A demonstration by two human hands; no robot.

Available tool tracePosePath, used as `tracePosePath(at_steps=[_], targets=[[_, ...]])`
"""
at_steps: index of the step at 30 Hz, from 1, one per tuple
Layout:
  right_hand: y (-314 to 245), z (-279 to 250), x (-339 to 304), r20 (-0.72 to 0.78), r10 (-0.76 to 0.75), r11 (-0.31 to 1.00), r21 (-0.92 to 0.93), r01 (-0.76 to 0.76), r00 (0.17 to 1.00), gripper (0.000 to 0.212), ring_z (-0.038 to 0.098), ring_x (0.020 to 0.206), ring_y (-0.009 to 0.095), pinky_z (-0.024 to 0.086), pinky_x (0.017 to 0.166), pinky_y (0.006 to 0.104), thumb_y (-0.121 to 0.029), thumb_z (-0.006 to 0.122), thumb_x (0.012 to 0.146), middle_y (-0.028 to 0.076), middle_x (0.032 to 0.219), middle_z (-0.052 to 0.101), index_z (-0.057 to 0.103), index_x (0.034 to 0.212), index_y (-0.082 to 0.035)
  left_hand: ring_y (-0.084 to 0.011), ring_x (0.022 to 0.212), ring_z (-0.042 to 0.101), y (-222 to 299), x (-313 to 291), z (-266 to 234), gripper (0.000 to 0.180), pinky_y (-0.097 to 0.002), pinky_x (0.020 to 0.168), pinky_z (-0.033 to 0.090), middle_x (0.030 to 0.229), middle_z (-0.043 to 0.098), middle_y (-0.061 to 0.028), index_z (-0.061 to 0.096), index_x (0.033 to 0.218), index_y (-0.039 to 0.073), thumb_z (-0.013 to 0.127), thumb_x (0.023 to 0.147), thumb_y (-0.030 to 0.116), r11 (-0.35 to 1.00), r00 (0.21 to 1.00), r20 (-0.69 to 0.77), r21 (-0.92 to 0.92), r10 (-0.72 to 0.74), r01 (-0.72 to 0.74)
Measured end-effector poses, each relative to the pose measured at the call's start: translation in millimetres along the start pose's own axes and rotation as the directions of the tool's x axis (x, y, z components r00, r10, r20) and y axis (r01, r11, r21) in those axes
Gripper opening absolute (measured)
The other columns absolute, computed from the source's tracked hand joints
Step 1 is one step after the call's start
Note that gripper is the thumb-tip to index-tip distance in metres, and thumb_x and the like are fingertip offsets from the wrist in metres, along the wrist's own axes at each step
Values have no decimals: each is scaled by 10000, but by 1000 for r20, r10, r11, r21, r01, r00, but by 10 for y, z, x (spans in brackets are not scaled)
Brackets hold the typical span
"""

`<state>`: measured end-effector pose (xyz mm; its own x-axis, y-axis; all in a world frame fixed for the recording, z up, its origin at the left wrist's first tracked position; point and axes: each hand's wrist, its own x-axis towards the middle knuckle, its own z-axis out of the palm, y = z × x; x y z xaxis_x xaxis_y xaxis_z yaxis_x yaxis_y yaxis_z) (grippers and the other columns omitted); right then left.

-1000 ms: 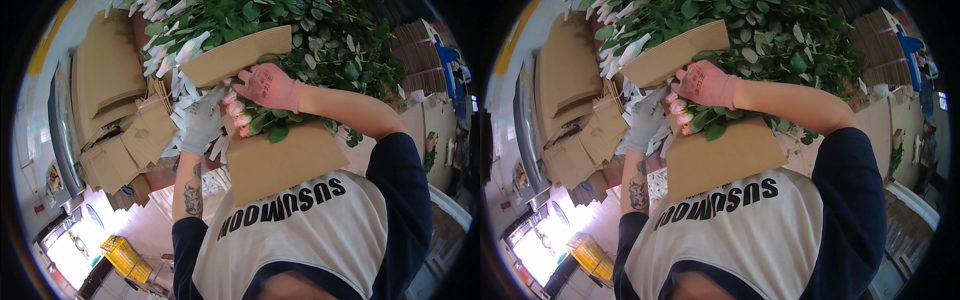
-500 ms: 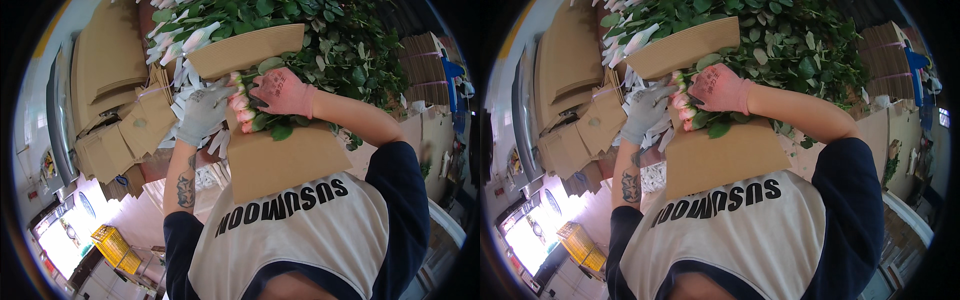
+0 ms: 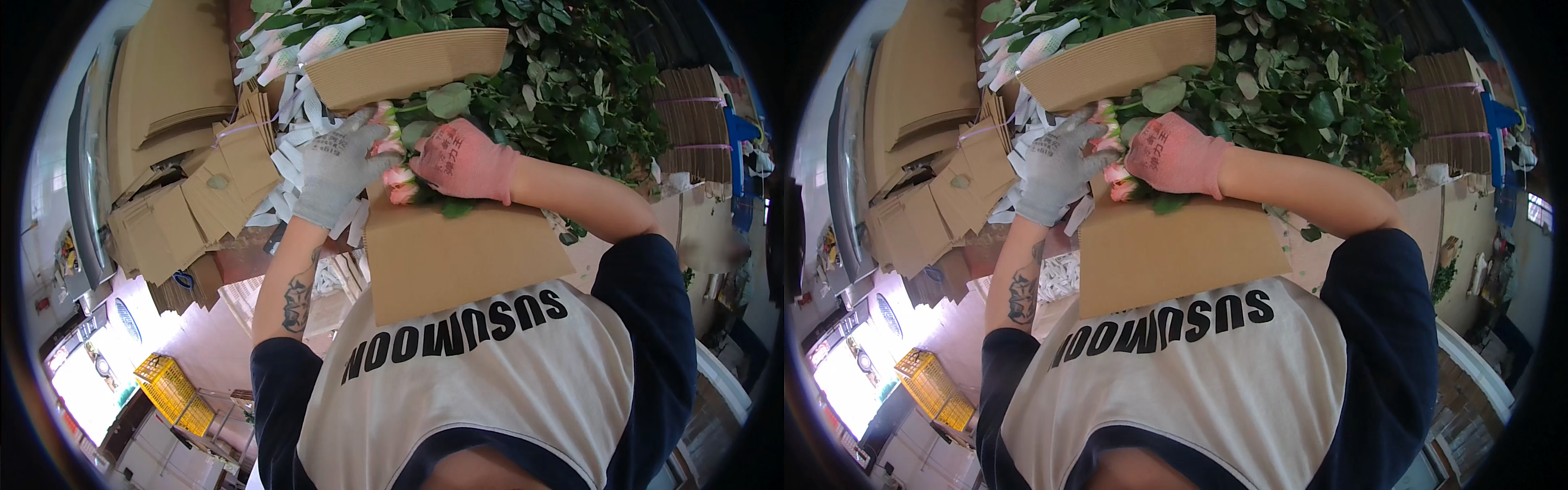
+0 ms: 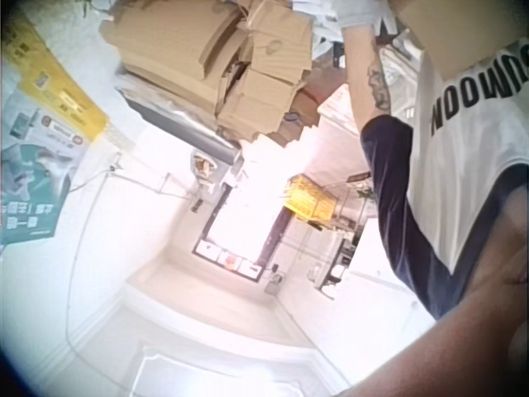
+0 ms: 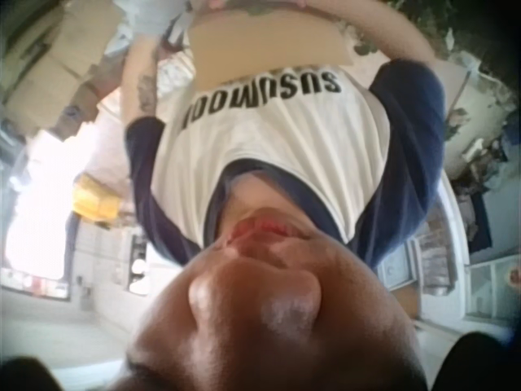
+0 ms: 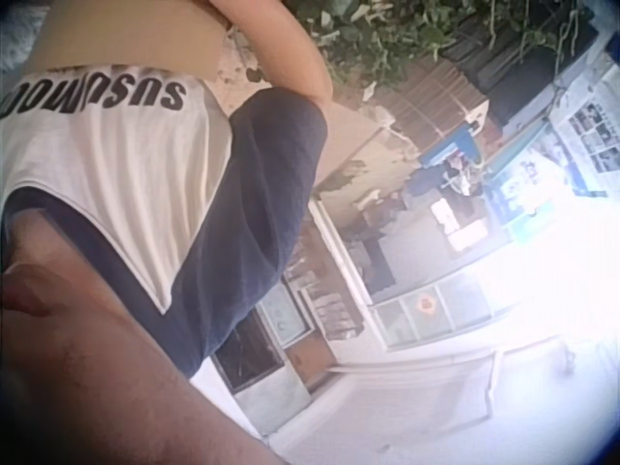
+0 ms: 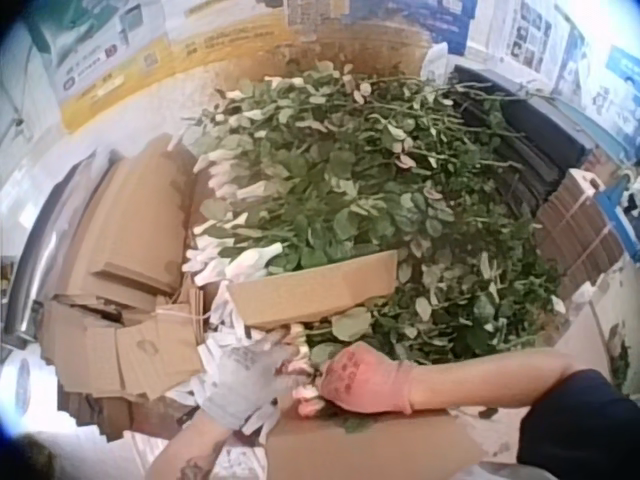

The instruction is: The person wraps bunches of roses in corrugated cardboard by placing several roses on a cardboard sheet and folding the cardboard around the stems.

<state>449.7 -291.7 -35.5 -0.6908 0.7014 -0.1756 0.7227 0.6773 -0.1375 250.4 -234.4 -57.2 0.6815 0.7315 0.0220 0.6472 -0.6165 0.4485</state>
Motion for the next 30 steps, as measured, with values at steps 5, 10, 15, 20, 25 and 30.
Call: tracePosePath(at_steps=[5,10,15,20,25,30], targets=[[14,183,12,-112,11,999,52,-5,994,142,623,719,235,462,597,377,-242,535,750,55,694,611,590,751,-111,-254,979,612,-4,21,17,434,-344,783,497,1276,523,-115,621,1054,134,700,704,377,999,999,33,-27,-37,37],[9,152,-30,-223,-18,998,57,31,975,149,617,713,226,458,594,358,-259,559,736,50,709,611,582,739,-112,-268,1058,574,-20,-51,54,483,-367,808,484,1322,481,-107,585,1098,147,681,702,405,998,1000,-3,53,28,-27],[-8,-5,-137,29,-11,998,69,9,1000,226,609,771,241,457,663,361,-312,611,721,73,791,615,594,779,-94,-281,1080,562,39,-103,-3,620,-377,816,483,1349,451,-120,537,1170,141,722,654,431,1000,998,63,10,-6,6],[9,186,-13,30,-45,985,166,39,999,214,611,781,267,467,694,383,-294,613,720,101,746,612,597,780,-90,-287,1097,549,45,-90,-18,601,-390,806,486,1372,419,-137,525,1134,134,727,650,429,1000,996,86,-16,-11,12],[-11,187,11,45,-5,979,203,-5,999,205,612,798,264,466,691,385,-293,608,724,94,758,615,599,785,-96,-298,1107,539,49,-53,-36,591,-404,813,481,1395,387,-139,513,1141,141,716,665,424,1000,990,142,22,-24,21],[-4,291,12,-92,-68,990,114,79,993,216,601,792,258,456,682,380,-312,609,721,85,754,602,593,782,-106,-286,1086,549,-76,-134,-18,473,-393,841,469,1320,469,-143,561,1141,129,669,727,330,979,999,31,-204,-13,19]])
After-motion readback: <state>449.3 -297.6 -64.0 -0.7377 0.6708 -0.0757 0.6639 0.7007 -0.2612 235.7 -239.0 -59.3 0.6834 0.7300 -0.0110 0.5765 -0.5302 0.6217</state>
